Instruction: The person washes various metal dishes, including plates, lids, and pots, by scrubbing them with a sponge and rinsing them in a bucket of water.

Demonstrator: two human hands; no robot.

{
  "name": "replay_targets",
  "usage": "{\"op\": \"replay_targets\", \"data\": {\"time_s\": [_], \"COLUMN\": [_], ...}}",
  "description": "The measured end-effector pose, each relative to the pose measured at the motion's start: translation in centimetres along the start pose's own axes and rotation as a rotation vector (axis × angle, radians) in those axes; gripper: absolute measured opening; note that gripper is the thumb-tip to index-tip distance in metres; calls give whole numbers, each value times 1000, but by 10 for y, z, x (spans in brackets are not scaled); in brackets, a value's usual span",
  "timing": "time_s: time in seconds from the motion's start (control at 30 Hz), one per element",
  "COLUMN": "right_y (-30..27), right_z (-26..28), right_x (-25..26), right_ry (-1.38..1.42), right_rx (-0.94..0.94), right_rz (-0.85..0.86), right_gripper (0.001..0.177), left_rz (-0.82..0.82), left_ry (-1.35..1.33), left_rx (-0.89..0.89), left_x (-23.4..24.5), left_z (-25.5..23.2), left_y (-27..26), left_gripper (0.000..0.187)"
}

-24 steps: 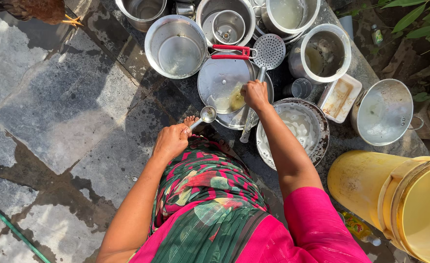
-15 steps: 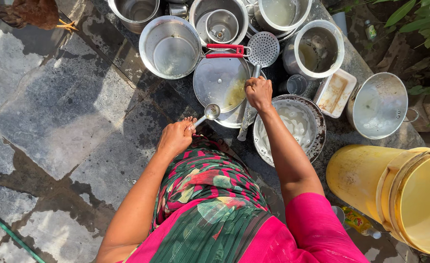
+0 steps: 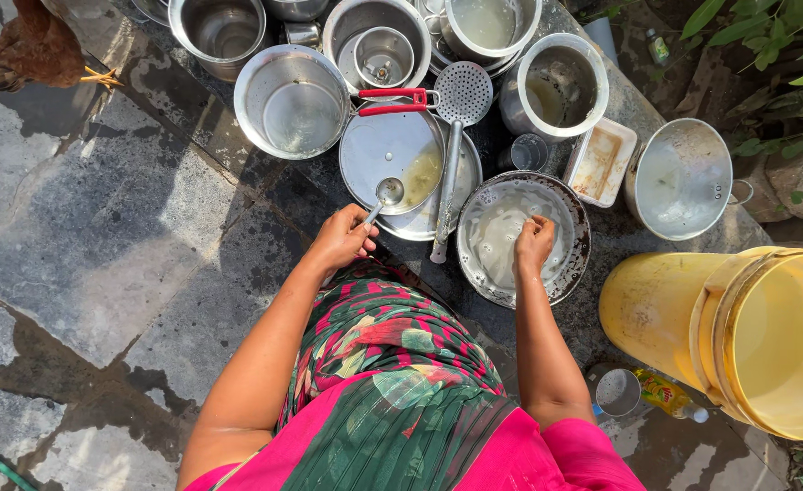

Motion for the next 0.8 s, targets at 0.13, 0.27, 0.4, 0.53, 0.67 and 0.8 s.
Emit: {"op": "replay_targets", "data": {"time_s": [0.13,0.27,0.4,0.53,0.67,0.8], "right_y": [7,-16,-36,-24,-7,10], "right_z": [-58,50,135,109,3,-53], "right_x": [-38,-85,-67,-40,-19,0], "right_ry": [315,1010,820,449,303,103], "right_rx": [-542,-273,10,118,-114,-136], "right_rz": [246,745,825,647,472,73], "right_gripper": [22,23,20,21,22,22], "left_rz": [87,28,198,209,114,-108], "left_ry": [-86,147,-91,-96,51,68], "left_rx": [20,201,202,175,-10,-189], "left_x": [-17,-29,-52,-50,-35,-20], "left_z": [-6,-29,-40,-30,9,0], "left_y": [40,61,81,98,124,121], "left_gripper": [33,38,37,28,28,16]}}
Point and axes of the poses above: each hand's wrist, its own y-axis towards the middle knuckle, its own x-axis out of the back of the hand, z = x × y, the point moved 8 cm from there along y, towards the middle knuckle, and after that the axes turned 12 degrees about z, right-handed, at the moved point
